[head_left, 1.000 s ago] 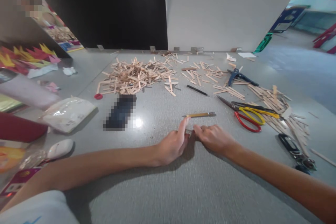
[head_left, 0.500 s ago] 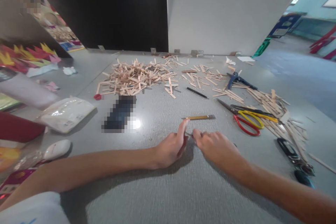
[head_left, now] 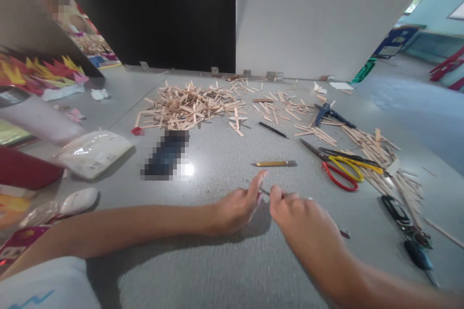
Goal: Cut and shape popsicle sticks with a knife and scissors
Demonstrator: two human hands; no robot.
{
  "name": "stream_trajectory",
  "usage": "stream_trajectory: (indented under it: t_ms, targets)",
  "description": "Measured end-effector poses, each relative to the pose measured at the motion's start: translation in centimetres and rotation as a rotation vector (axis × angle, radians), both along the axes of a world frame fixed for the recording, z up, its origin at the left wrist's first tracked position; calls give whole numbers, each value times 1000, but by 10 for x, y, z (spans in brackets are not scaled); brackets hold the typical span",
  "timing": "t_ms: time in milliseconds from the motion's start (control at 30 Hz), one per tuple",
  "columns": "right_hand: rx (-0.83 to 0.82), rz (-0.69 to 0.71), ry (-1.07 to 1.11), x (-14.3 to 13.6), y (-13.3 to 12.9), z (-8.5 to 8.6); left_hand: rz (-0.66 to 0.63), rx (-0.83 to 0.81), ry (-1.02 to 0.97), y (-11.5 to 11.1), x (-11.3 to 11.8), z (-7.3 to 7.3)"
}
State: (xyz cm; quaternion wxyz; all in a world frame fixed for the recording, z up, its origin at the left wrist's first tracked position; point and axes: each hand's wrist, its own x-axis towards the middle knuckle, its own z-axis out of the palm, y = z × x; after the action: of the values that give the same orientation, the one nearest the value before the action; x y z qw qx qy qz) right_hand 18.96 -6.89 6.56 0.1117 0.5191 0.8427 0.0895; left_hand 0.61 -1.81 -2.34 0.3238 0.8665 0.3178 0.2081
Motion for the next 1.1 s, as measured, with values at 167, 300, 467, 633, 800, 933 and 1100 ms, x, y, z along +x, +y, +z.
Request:
stream_trajectory:
  t_ms: [167, 300, 467, 633, 800, 933, 1100]
  targets:
    - [-97, 31, -85, 5, 17, -1, 14, -5, -8, 0, -1, 0]
    - [-110, 35, -76, 4, 21, 0, 27, -11, -11, 0, -1, 1]
    - [-75, -25, -103, -8, 6, 8, 42, -28, -19, -1, 1, 0]
    - [-119, 45, -67, 5, 25, 2, 54, -38, -31, 1, 1, -2]
    - [-87, 25, -43, -1, 12, 2, 62, -57, -8, -1, 0, 0]
    - [-120, 29, -63, 2, 18, 1, 66, -47, -5, -1, -1, 0]
    - [-151, 43, -83, 2, 21, 6, 53, -30, -13, 0, 0, 1]
